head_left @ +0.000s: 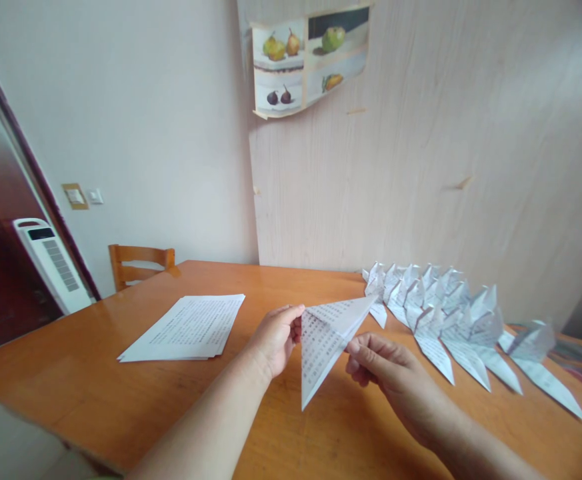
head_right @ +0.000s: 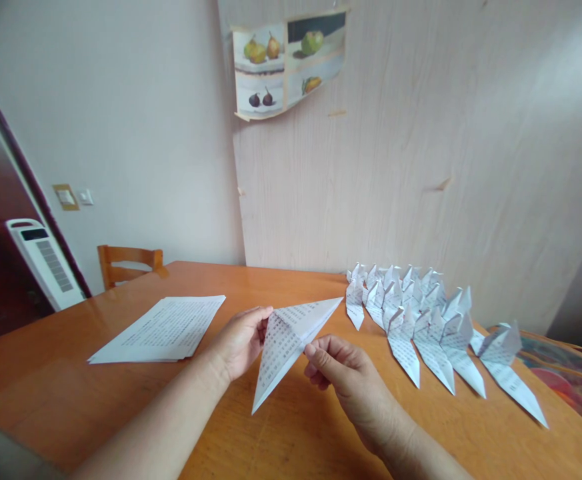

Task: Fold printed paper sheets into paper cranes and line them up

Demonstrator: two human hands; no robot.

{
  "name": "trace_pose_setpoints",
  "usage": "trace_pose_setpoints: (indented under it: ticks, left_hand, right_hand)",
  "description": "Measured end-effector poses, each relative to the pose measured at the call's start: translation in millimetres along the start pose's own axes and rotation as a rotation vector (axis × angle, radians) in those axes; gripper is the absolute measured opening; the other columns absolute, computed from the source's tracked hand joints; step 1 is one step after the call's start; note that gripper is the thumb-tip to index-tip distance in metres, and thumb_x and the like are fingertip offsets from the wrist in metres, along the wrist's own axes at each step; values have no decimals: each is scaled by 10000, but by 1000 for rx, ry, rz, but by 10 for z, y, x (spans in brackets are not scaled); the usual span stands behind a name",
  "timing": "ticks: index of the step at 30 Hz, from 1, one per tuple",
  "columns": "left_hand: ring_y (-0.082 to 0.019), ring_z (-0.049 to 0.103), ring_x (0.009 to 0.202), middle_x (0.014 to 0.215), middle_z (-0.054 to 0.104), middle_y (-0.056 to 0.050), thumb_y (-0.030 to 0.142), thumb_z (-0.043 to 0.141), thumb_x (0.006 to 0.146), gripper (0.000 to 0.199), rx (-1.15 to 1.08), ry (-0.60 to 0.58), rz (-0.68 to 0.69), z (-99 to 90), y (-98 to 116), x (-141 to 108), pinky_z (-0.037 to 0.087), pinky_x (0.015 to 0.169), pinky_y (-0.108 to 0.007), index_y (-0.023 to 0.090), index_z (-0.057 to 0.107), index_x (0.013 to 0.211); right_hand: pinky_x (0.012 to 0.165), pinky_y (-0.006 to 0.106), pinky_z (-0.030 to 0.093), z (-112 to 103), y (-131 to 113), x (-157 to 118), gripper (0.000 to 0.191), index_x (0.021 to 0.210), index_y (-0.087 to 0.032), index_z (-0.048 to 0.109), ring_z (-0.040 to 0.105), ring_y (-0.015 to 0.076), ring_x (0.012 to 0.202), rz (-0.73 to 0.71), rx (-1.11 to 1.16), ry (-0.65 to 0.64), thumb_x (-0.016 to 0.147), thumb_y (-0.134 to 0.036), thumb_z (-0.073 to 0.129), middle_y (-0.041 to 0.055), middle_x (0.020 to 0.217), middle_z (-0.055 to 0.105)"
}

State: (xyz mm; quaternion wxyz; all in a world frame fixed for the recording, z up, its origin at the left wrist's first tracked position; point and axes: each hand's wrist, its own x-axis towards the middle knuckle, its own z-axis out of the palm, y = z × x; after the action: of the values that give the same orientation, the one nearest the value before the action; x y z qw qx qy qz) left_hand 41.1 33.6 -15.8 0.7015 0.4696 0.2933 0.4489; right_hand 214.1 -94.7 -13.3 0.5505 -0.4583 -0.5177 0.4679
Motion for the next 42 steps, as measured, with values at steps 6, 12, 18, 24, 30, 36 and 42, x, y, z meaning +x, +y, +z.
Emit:
trace_pose_setpoints:
  ticks: [6, 12, 18, 24, 30, 36, 42]
  left_hand:
    - [-92, 467, 565, 634, 539, 29, 370, 738, 753, 284, 38, 25, 10, 41, 57, -46, 315, 554, -241, 170, 546, 695]
    - [-84, 454, 590, 661, 540, 21, 389, 756, 754, 296, 84, 16, 46, 97, 109, -110, 273, 532, -222, 165, 567, 711]
    - [-65, 427, 586, 677, 520, 28, 384, 756, 777, 281, 107, 21, 94, 123, 140, -145, 231, 502, -202, 160, 587, 760]
    - [-67, 455, 596, 710, 539, 18, 405, 735, 815, 284, 91, -7, 128, 159, 149, -169, 248, 502, -197, 161, 591, 805]
    - [-90, 534, 686, 768, 595, -5, 392, 715, 849, 249, 55, -50, 151, 204, 169, -214, 327, 568, -205, 161, 620, 851]
    - [-130, 584, 815, 882, 645, -38, 360, 710, 861, 210, -2, -151, 142, 221, 178, -234, 428, 743, -259, 157, 661, 872]
    - [-177, 607, 950, 979, 677, -76, 318, 690, 874, 179, -50, -188, 102, 245, 185, -259, 441, 895, -321, 142, 705, 907]
  right_hand:
    - [605, 303, 316, -10, 72, 43, 311, 739, -233, 528, 397, 142, 622, -36, -84, 166, 853, -468, 696, -36, 657, 487]
    - [604, 304, 304, 10, 88, 81, 329, 720, -241, 514, 410, 154, 633, -86, -110, 267, 787, -477, 733, -25, 665, 494]
    - [583, 290, 322, 17, 22, 39, 225, 800, -218, 632, 439, 147, 606, -7, -132, 240, 813, -436, 686, -16, 644, 531]
    - [572, 268, 355, 5, -19, -29, 236, 738, -192, 631, 457, 118, 579, 43, 49, 169, 897, -365, 610, -6, 637, 575]
    - [520, 257, 381, 20, -43, -42, 358, 820, -171, 667, 555, 126, 545, 151, 298, 140, 908, -515, 624, 71, 735, 709]
    - [686, 304, 495, -24, 7, -12, 324, 942, -179, 723, 674, 189, 776, 137, 380, 156, 887, -494, 673, 111, 963, 750]
    - [742, 334, 498, -52, 25, 8, 347, 1099, -226, 736, 651, 257, 1012, 82, 276, 207, 853, -469, 713, 110, 1160, 716]
